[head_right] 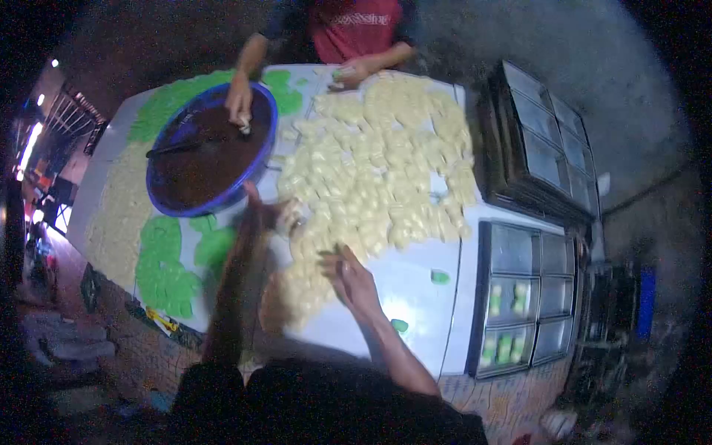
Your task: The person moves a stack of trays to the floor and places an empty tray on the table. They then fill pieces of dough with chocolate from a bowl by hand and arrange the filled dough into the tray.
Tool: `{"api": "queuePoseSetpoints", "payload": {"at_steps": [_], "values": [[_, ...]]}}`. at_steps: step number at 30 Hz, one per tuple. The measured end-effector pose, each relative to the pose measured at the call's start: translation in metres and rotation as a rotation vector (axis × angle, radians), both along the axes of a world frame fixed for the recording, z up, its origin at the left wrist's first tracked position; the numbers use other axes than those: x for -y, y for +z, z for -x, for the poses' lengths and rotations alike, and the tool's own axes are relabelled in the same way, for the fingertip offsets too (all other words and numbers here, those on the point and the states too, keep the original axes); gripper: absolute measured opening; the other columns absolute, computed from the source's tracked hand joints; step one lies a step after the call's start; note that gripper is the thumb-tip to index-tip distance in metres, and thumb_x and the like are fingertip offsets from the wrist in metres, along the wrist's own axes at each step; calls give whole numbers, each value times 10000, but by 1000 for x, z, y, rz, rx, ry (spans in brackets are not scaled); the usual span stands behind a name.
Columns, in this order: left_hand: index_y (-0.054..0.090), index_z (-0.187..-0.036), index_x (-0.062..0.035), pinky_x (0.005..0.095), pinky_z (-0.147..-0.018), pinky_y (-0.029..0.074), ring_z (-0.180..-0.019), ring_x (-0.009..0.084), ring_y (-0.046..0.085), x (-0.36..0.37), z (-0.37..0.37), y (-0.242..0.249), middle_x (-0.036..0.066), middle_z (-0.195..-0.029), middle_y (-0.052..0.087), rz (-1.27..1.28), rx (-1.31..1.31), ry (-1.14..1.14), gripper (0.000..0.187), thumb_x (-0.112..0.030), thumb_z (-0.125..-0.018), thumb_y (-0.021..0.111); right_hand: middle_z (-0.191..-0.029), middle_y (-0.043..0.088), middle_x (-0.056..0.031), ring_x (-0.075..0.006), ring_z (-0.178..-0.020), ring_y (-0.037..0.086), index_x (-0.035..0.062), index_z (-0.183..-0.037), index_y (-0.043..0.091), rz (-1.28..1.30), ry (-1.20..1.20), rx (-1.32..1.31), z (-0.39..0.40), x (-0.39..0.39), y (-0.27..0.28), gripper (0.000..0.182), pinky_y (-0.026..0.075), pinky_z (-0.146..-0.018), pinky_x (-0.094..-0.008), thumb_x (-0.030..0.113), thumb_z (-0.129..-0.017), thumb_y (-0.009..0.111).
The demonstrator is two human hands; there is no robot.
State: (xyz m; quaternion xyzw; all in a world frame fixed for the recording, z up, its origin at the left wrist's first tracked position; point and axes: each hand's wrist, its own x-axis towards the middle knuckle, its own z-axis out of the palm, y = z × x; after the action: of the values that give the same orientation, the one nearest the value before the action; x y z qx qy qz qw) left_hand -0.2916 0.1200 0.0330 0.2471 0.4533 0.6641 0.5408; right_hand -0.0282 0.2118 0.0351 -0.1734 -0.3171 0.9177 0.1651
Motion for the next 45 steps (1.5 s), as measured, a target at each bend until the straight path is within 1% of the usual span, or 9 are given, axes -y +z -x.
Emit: {"api": "queuePoseSetpoints", "payload": {"at_steps": [5, 9, 10, 11, 15, 28, 31, 36, 45], "values": [[421, -1363, 25, 348, -924, 447, -1095, 252, 557, 9, -214, 88, 194, -1185, 571, 181, 93, 505, 511, -337, -1002, 417, -1090, 599, -120, -135, -967, 562, -46, -1049, 632, 64, -158, 242, -46, 2, -17, 186, 476, -827, -293, 68, -942, 531], [454, -1320, 49, 323, -841, 503, -1011, 229, 602, 26, -258, 50, 175, -1132, 608, 217, 7, 381, 414, -81, -932, 520, -1060, 572, -122, -200, -854, 555, -13, -1136, 617, -1193, -339, 255, -94, 17, 19, 283, 474, -751, -321, 76, -868, 601], [459, -1305, 61, 302, -819, 512, -981, 210, 614, 28, -265, 52, 157, -1082, 621, 137, -491, 377, 418, -6, -899, 533, -1074, 561, -131, -225, -878, 560, 5, -1130, 626, -1605, -295, 279, -108, 17, 24, 297, 471, -766, -322, 65, -840, 612], [463, -1290, 72, 282, -798, 522, -950, 192, 626, 30, -273, 53, 140, -1033, 634, 38, -990, 359, 432, 70, -866, 546, -1104, 541, -151, -268, -936, 561, 8, -1087, 643, -1592, -281, 162, -118, 11, 21, 280, 466, -795, -339, 32, -809, 614], [579, -1112, 106, 272, -726, 564, -863, 182, 654, 26, -309, 36, 145, -966, 616, 86, -357, 226, 248, -16, -897, 590, -1082, 568, -119, -207, -982, 563, -24, -942, 656, -1018, -482, 140, -148, 4, 14, 119, 466, -821, -303, 4, -829, 632], [550, -958, 21, 264, -704, 547, -847, 125, 623, 9, -350, 4, 59, -862, 626, 158, -464, 161, 159, -49, -861, 655, -1002, 611, -84, -173, -884, 589, 25, -1345, 455, -1201, -281, 517, -209, 9, -1, 498, 455, -792, -260, 163, -896, 620], [526, -1035, 11, 269, -784, 521, -922, 145, 610, 17, -343, -2, 94, -1076, 556, -73, -385, 133, 274, 66, -801, 658, -1147, 572, -137, -191, -926, 615, -42, -1329, 429, -39, 459, 217, -223, -10, -12, 461, 547, -715, -288, 173, -941, 554], [592, -946, 6, 298, -865, 470, -975, 165, 578, 24, -322, 5, 68, -1026, 580, 26, -490, 481, 95, -28, -859, 608, -1013, 662, -122, -149, -868, 624, -57, -1163, 592, -631, -217, 431, -180, -28, -35, 301, 507, -690, -229, 18, -871, 575], [572, -1000, 6, 287, -772, 485, -872, 171, 617, 50, -283, -32, 93, -921, 616, 64, -98, 584, 176, -120, -887, 524, -1003, 646, -209, -337, -967, 622, -18, -985, 649, -1234, 105, 649, -178, -65, -45, 209, 476, -873, -383, 6, -799, 556]]}}
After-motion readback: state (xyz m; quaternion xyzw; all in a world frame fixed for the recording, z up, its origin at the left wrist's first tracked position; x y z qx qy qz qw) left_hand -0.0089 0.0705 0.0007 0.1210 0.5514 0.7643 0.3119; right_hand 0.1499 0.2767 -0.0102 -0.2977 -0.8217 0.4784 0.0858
